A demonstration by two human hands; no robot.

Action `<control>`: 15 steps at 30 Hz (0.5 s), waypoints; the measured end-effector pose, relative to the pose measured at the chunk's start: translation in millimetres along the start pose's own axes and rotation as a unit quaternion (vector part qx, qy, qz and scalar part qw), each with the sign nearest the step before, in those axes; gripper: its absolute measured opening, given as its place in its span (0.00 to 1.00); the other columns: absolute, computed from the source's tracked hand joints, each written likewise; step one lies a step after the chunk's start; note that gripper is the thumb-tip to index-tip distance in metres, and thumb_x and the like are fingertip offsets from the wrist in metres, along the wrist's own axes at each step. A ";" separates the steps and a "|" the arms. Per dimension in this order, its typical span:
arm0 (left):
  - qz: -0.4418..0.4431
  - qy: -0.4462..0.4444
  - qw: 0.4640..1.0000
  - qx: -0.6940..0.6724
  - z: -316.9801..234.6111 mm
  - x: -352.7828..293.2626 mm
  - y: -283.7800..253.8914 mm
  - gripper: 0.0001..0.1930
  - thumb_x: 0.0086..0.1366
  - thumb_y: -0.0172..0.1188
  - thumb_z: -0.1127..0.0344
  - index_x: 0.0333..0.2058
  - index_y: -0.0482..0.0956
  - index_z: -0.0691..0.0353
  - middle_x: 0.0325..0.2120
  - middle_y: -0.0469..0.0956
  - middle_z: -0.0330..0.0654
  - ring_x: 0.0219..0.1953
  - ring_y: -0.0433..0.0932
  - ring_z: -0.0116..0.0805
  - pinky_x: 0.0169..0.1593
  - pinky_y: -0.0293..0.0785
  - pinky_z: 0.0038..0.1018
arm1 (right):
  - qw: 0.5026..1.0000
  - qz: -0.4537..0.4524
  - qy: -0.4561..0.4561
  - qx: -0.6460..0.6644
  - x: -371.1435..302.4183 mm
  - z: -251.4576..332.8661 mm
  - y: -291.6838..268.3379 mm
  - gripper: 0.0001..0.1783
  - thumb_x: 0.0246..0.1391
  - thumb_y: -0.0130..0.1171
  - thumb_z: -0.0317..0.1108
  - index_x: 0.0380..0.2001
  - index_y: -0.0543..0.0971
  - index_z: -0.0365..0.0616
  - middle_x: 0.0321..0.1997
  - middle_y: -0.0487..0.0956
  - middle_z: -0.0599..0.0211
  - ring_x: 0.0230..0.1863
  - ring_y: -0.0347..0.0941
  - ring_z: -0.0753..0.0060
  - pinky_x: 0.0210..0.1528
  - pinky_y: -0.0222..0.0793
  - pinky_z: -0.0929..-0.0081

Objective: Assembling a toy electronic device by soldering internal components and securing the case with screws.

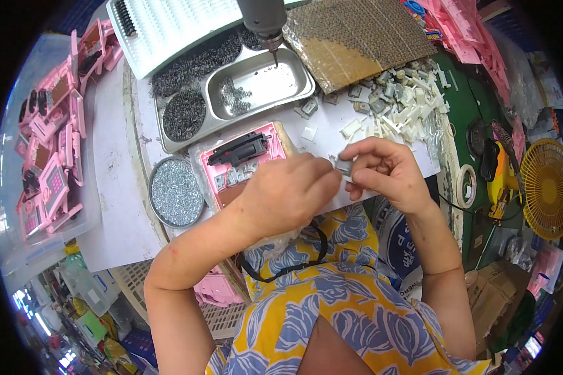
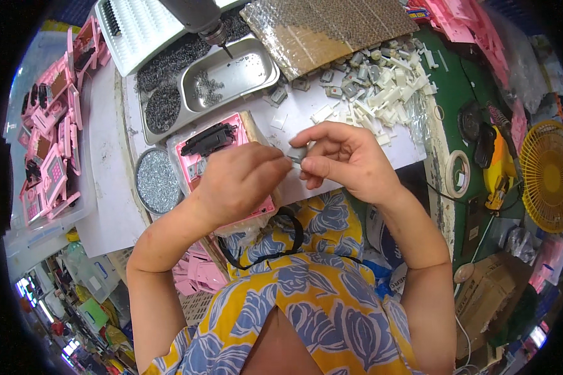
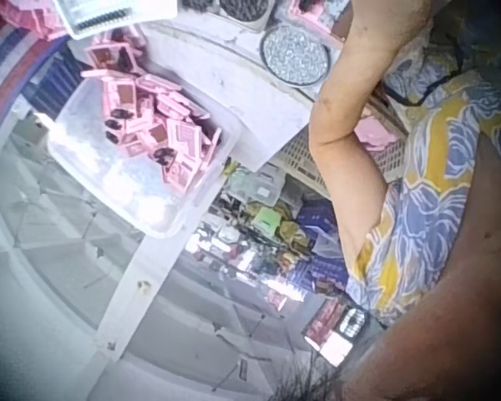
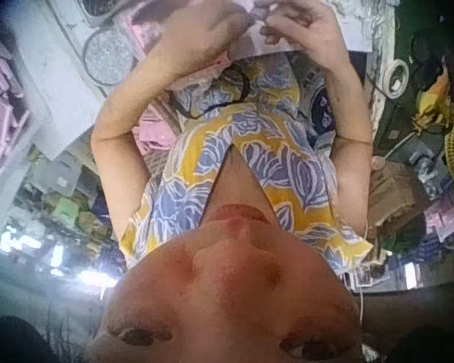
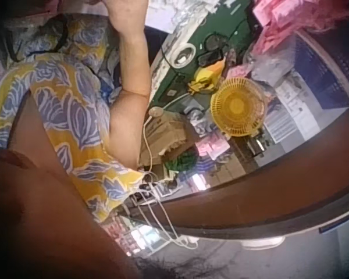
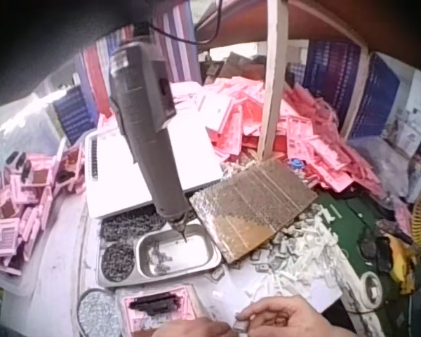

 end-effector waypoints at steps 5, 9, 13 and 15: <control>0.067 -0.044 0.988 -0.129 15.6 31.5 27.5 0.11 0.55 0.65 0.73 0.38 0.81 0.64 0.31 0.80 0.43 0.31 0.82 0.41 0.30 0.78 0.31 | 0.997 -0.072 -0.028 0.008 -15.2 -5.6 -36.9 0.18 0.58 0.63 0.22 0.52 0.77 0.34 0.31 0.82 0.65 0.32 0.79 0.77 0.36 0.77 0.80; -0.052 -0.142 0.987 -0.045 104.1 85.2 9.4 0.07 0.56 0.67 0.70 0.35 0.82 0.62 0.30 0.80 0.44 0.32 0.81 0.43 0.35 0.78 0.32 | 0.984 -0.135 -0.106 0.054 -15.1 10.2 -70.4 0.20 0.58 0.62 0.22 0.54 0.75 0.35 0.32 0.79 0.66 0.31 0.75 0.80 0.36 0.72 0.82; -0.093 -0.048 0.979 0.173 150.3 116.0 7.9 0.10 0.54 0.68 0.65 0.36 0.83 0.55 0.37 0.79 0.40 0.42 0.80 0.42 0.46 0.74 0.40 | 0.977 -0.149 -0.124 0.083 -13.8 16.8 -85.3 0.21 0.58 0.62 0.23 0.55 0.74 0.35 0.32 0.77 0.68 0.32 0.72 0.80 0.37 0.69 0.84; -0.072 -0.041 0.978 0.192 153.9 118.8 12.8 0.10 0.54 0.69 0.65 0.36 0.83 0.55 0.39 0.79 0.39 0.45 0.79 0.40 0.49 0.72 0.41 | 0.976 -0.159 -0.128 0.080 -22.0 15.5 -93.7 0.21 0.58 0.62 0.23 0.55 0.74 0.35 0.32 0.77 0.68 0.32 0.73 0.80 0.37 0.69 0.84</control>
Point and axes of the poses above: each hand's wrist, its own x-axis towards the middle knuckle, its own y-axis out of the palm, z = x × y, the point moved 10 cm from there along x, towards the middle knuckle
